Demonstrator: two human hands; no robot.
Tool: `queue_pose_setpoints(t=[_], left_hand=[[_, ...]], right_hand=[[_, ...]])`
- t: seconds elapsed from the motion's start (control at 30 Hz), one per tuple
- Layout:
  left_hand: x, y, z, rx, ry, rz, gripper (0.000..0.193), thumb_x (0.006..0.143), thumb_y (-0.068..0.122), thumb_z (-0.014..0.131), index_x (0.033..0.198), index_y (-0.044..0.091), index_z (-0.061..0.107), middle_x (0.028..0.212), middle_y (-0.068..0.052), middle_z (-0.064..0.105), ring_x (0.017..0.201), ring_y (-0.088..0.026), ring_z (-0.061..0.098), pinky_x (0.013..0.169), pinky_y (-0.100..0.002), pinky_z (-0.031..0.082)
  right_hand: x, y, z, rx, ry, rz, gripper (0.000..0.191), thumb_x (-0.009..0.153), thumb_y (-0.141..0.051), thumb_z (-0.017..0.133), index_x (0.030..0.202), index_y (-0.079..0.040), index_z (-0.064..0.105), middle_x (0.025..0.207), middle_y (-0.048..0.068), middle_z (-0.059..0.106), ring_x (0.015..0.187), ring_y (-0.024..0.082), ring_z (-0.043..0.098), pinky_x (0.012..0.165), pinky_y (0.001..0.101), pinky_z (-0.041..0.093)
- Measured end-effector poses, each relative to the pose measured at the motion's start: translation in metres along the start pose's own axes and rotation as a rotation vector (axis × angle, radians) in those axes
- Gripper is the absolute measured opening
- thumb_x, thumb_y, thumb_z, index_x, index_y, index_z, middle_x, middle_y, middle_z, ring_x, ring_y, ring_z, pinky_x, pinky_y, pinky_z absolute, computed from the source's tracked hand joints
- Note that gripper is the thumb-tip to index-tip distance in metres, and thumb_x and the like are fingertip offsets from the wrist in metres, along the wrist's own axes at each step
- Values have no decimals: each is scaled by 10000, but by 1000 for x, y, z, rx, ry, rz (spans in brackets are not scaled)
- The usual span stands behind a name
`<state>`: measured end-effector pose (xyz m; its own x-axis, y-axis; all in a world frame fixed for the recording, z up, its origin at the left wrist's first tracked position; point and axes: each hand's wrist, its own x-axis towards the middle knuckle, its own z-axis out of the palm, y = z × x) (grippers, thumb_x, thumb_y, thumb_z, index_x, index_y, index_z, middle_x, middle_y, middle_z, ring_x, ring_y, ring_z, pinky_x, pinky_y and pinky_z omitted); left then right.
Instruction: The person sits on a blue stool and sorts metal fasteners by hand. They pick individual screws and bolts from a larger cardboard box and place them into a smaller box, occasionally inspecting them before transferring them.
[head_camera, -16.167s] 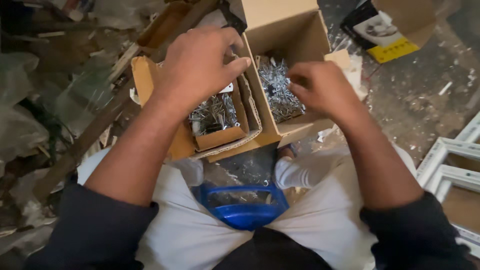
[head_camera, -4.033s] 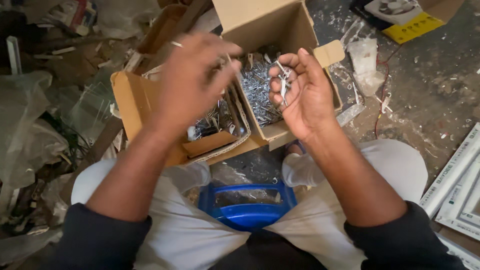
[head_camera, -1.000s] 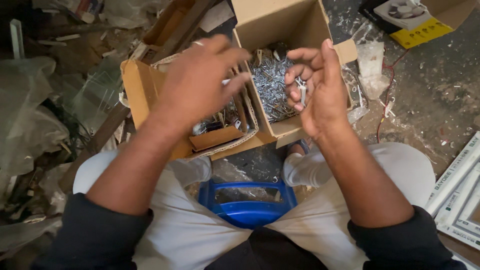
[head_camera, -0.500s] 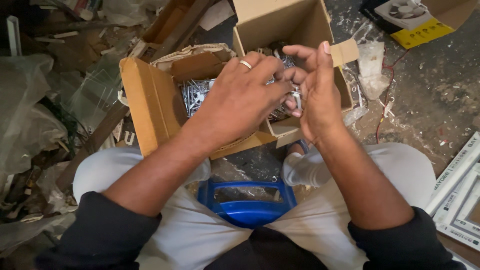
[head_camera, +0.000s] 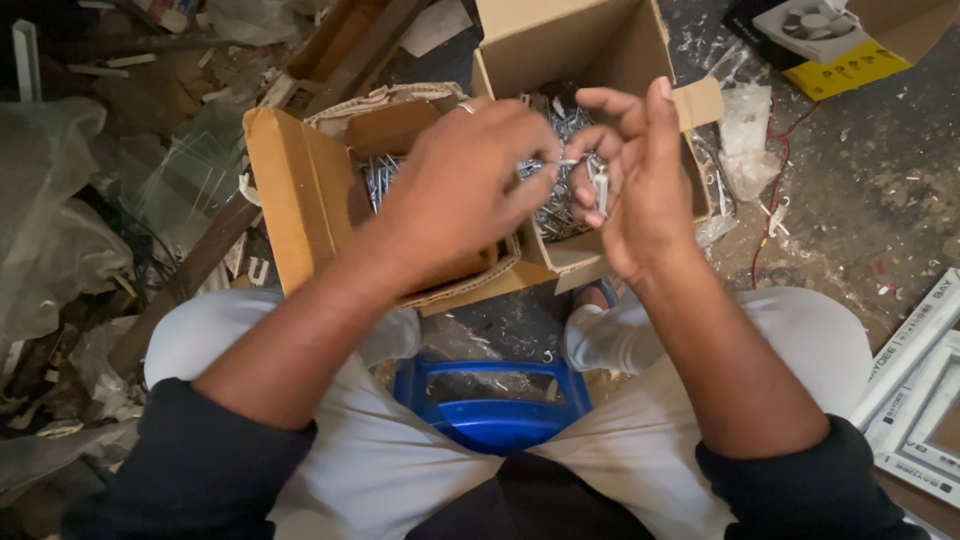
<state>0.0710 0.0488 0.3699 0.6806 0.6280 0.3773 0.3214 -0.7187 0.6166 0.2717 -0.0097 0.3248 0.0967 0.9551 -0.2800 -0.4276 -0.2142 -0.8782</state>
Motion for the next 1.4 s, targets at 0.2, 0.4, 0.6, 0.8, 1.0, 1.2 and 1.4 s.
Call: queue_pose_setpoints(t=[0.2,0.4,0.6,0.8,1.0,1.2,1.4], left_hand=[[-4,-20,-40,282,-408,-302,96,853,192,767,922,129,747,884,-110,721,862,-339,715,806,-464,548],[-4,-8,-20,230,-83,-80,399,900,314,806,1244,131,722,1172,-109,666,1102,-331,620,931,-473,499],[-1,10,12,166,0,137,591,775,345,858,1291,127,666,1280,-91,577,1302,-325,517,1105,-535,379],[-1,2,13,69,-22,65,459,810,235,816,1249,152,710,1245,-49,610,1287,-288,544,1118,-491,407],[4,-4,2,-83,89,-35,288,1053,196,693,1332,123,691,1275,-77,631,1222,-285,593,1040,-412,484],[14,-19,-80,117,518,2,290,1027,186,714,1305,106,703,1065,-67,676,1003,-254,667,881,-341,539],[11,-64,-210,702,908,133,157,986,130,788,1107,60,717,1036,-161,685,995,-389,648,879,-501,510]], right_hand=[[7,5,-18,301,32,5,504,1114,-497,444,1311,-47,558,948,95,634,765,185,575,642,318,474],[4,3,-11,444,24,25,524,1091,-505,457,1327,-45,544,1094,182,671,967,279,695,862,402,613],[-7,-2,1,523,-62,66,569,1101,-531,443,1385,-43,518,1263,196,663,1048,289,710,840,429,615],[-3,2,0,479,-54,84,579,1072,-552,459,1383,-68,520,1258,183,672,1083,265,706,781,371,602],[0,9,-4,480,-35,68,572,1078,-570,472,1365,-83,562,1275,177,662,1196,280,644,1023,377,567],[14,1,4,455,-57,26,538,1095,-581,450,1281,-98,600,1260,216,638,1283,366,625,1158,457,519],[18,-3,-5,399,-8,-37,535,1101,-574,428,1285,-87,549,1245,226,633,1246,370,640,1117,454,546]])
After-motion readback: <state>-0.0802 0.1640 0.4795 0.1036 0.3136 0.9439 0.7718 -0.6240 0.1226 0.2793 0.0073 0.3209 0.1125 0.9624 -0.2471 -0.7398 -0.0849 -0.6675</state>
